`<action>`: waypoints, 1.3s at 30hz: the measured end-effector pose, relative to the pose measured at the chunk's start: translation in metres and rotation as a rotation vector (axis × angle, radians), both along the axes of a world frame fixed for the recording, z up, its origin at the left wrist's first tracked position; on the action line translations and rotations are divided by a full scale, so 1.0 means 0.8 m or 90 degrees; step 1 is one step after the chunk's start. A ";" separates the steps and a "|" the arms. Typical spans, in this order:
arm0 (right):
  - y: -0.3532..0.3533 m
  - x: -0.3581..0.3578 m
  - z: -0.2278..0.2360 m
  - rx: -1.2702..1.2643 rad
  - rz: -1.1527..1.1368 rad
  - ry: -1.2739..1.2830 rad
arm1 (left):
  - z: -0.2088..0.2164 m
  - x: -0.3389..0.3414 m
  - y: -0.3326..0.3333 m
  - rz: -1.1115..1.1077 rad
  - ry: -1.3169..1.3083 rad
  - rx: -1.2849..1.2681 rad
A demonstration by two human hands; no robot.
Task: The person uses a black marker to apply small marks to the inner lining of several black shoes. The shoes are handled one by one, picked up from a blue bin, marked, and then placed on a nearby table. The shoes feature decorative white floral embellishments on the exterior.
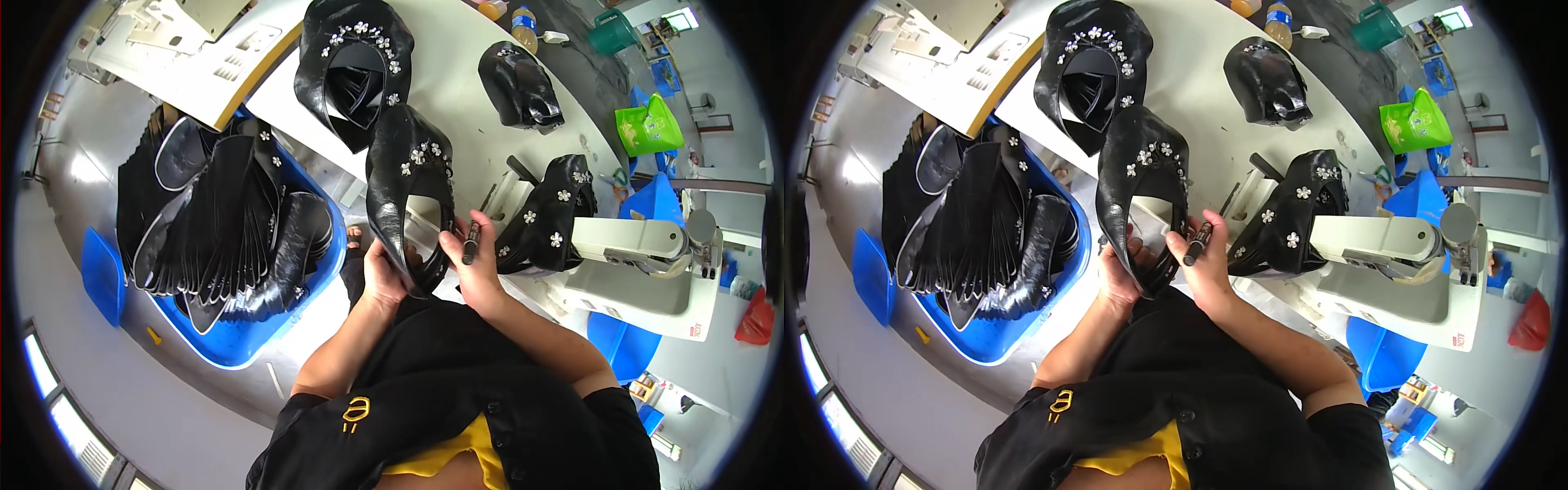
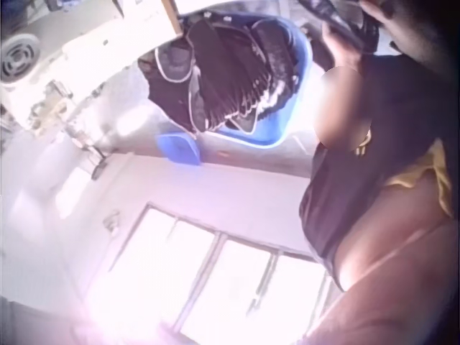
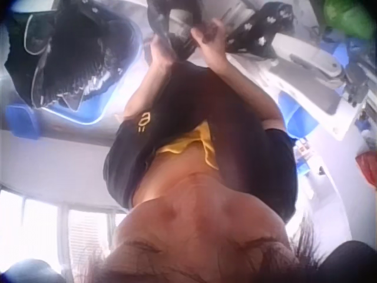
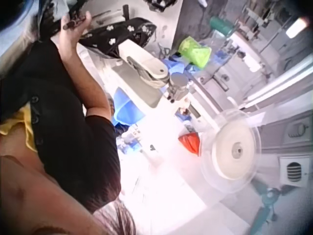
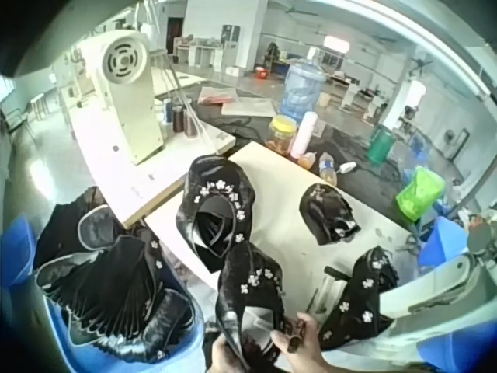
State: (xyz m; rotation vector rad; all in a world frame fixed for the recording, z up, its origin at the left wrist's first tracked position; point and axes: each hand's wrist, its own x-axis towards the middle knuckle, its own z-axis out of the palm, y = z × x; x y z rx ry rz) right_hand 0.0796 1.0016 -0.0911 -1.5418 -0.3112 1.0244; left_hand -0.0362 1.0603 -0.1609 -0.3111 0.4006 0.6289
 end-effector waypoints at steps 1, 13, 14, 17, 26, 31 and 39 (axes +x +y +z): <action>-0.001 -0.002 -0.003 -0.011 0.014 -0.044 | 0.003 0.002 -0.002 -0.001 -0.009 0.000; 0.008 0.004 0.077 0.094 -0.074 0.094 | 0.038 0.022 -0.004 -0.111 0.067 0.094; 0.008 -0.001 0.098 0.113 -0.062 0.103 | 0.044 0.028 -0.004 -0.141 0.033 0.122; -0.003 0.003 0.133 0.114 0.001 0.023 | 0.072 0.048 0.002 -0.224 -0.037 0.192; -0.018 0.019 0.199 0.157 0.004 -0.268 | 0.126 0.077 0.031 -0.156 -0.113 0.367; -0.012 0.008 0.192 0.235 0.069 -0.354 | 0.173 0.041 0.052 -0.067 -0.055 0.434; 0.037 -0.031 0.195 0.466 0.122 -0.604 | 0.227 -0.042 0.083 0.043 0.056 0.535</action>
